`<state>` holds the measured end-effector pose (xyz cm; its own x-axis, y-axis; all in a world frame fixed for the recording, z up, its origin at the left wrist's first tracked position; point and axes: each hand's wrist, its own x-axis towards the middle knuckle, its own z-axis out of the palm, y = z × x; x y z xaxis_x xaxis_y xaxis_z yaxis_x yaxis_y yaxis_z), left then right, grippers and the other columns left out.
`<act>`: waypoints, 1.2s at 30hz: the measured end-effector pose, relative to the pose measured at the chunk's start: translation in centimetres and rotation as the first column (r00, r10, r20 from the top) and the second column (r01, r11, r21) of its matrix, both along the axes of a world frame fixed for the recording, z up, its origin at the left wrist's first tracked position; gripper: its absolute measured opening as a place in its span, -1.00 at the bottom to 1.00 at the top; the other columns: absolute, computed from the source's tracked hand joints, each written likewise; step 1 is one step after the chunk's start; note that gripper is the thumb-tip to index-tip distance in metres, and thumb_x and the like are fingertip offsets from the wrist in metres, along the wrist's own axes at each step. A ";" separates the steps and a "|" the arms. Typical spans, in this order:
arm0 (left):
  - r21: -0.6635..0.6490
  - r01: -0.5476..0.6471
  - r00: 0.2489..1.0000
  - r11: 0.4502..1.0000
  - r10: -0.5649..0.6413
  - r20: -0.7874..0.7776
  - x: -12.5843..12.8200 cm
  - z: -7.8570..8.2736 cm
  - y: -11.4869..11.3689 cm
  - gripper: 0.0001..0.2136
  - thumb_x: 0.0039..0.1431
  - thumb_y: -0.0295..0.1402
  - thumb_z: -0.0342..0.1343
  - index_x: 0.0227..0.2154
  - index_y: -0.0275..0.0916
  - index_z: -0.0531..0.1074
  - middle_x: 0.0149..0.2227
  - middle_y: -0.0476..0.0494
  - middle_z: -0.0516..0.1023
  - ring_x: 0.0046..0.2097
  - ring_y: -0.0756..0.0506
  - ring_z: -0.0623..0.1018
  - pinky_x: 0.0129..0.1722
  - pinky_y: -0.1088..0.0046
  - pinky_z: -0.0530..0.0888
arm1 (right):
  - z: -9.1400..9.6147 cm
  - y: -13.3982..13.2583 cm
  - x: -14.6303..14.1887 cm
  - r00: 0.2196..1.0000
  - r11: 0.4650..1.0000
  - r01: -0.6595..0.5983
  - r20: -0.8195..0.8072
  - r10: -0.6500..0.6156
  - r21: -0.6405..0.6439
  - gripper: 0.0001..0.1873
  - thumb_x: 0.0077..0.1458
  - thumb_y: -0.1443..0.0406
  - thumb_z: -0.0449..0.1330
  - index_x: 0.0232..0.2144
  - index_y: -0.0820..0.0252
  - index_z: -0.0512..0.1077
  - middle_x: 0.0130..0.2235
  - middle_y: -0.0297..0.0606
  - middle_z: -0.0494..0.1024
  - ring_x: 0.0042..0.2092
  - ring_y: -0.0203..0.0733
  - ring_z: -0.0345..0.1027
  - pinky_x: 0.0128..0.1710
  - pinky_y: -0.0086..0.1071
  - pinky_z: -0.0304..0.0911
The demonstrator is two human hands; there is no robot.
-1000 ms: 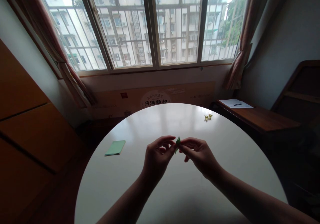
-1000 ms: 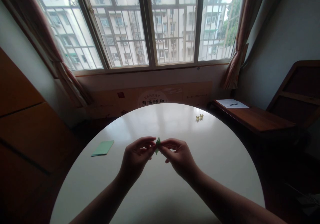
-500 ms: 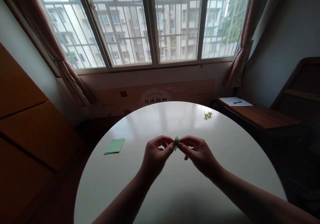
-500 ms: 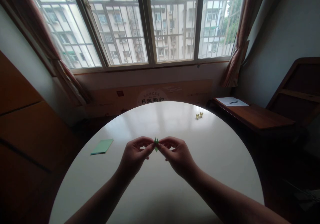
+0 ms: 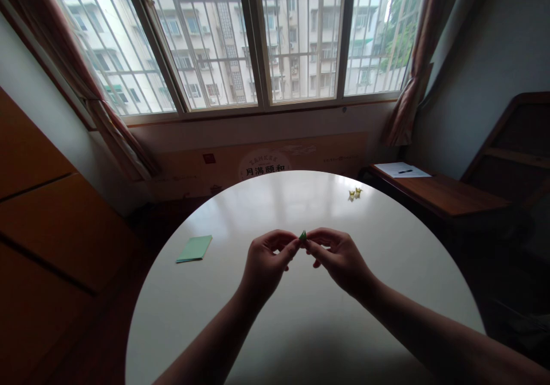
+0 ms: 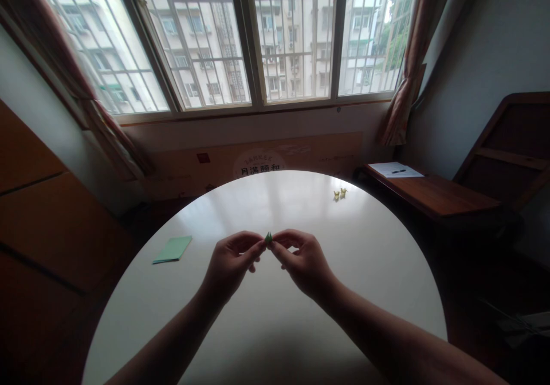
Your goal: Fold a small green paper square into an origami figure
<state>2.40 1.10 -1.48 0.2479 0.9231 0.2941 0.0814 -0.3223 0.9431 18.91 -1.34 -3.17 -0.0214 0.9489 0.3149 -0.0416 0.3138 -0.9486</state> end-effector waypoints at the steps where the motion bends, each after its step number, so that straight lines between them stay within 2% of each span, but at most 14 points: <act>1: 0.009 -0.008 1.000 1.000 0.008 -0.005 0.0 0.0 -0.1 -0.81 0.06 -0.26 0.30 -0.42 -0.32 0.58 -0.50 -0.10 0.55 -0.51 0.01 0.44 -0.66 0.61 0.39 | 0.0 0.0 0.0 1.000 1.000 0.000 -0.001 0.000 0.001 -0.75 0.03 0.14 0.39 -0.30 0.19 0.63 -0.39 -0.22 0.60 -0.34 -0.14 0.42 -0.55 -0.41 0.37; 6: 0.044 -0.051 0.999 0.998 0.052 -0.008 0.1 -0.1 -0.3 -0.81 0.08 -0.25 0.29 -0.39 -0.30 0.59 -0.48 -0.11 0.58 -0.47 -0.03 0.49 -0.64 0.59 0.41 | -0.1 0.0 0.0 0.999 1.000 0.019 -0.027 -0.019 0.002 -0.74 0.01 0.13 0.40 -0.32 0.19 0.64 -0.39 -0.20 0.61 -0.33 -0.12 0.43 -0.57 -0.40 0.38; 15: 0.110 -0.057 0.998 0.992 0.058 0.001 0.1 0.2 -0.6 -0.85 0.07 -0.30 0.29 -0.39 -0.30 0.59 -0.42 -0.13 0.60 -0.43 -0.04 0.52 -0.61 0.57 0.47 | -0.2 0.1 0.0 0.993 0.999 -0.045 -0.107 0.042 -0.029 -0.71 -0.01 0.11 0.42 -0.30 0.18 0.66 -0.38 -0.19 0.63 -0.36 -0.14 0.45 -0.60 -0.43 0.35; 23: 0.143 -0.091 0.995 0.986 0.084 0.055 0.2 0.1 -0.7 -0.87 0.07 -0.34 0.29 -0.36 -0.28 0.53 -0.44 -0.10 0.59 -0.44 -0.03 0.53 -0.61 0.57 0.45 | 0.1 -0.1 -0.2 0.990 1.000 -0.025 -0.138 0.022 -0.019 -0.72 -0.07 0.13 0.46 -0.40 0.21 0.60 -0.45 -0.23 0.59 -0.42 -0.17 0.43 -0.64 -0.45 0.32; 27: 0.138 -0.121 0.992 0.983 0.114 0.059 0.2 -0.1 -0.8 -0.82 0.08 -0.32 0.30 -0.28 -0.26 0.50 -0.39 -0.12 0.62 -0.44 -0.04 0.56 -0.60 0.57 0.43 | -0.1 0.0 -0.2 0.984 0.999 -0.030 -0.178 0.026 -0.019 -0.68 -0.08 0.18 0.47 -0.27 0.17 0.56 -0.35 -0.22 0.63 -0.35 -0.12 0.48 -0.65 -0.47 0.32; 29: 0.156 -0.134 0.991 0.979 0.128 0.043 0.2 -0.2 -0.8 -0.82 0.08 -0.32 0.30 -0.28 -0.25 0.49 -0.37 -0.13 0.62 -0.38 -0.07 0.59 -0.58 0.57 0.43 | -0.1 0.0 -0.1 0.986 0.998 -0.053 -0.157 0.047 -0.031 -0.68 -0.05 0.18 0.45 -0.24 0.18 0.57 -0.32 -0.19 0.64 -0.33 -0.11 0.49 -0.65 -0.47 0.33; 32: 0.168 -0.139 0.990 0.976 0.135 0.038 0.1 -0.4 -0.7 -0.83 0.08 -0.34 0.31 -0.28 -0.25 0.50 -0.37 -0.14 0.63 -0.31 -0.12 0.62 -0.57 0.57 0.42 | -0.1 -0.1 0.0 0.991 0.996 -0.079 -0.113 0.074 -0.048 -0.71 -0.01 0.14 0.42 -0.30 0.21 0.59 -0.35 -0.17 0.63 -0.35 -0.12 0.47 -0.65 -0.47 0.31; 36: 0.148 -0.133 0.991 0.980 0.133 0.015 0.1 -0.4 -0.7 -0.80 0.08 -0.32 0.31 -0.24 -0.25 0.53 -0.36 -0.14 0.63 -0.32 -0.11 0.61 -0.56 0.56 0.42 | -0.1 -0.1 0.1 0.991 0.995 -0.083 -0.109 0.078 -0.048 -0.70 -0.02 0.11 0.42 -0.34 0.22 0.59 -0.40 -0.19 0.62 -0.36 -0.13 0.46 -0.66 -0.47 0.30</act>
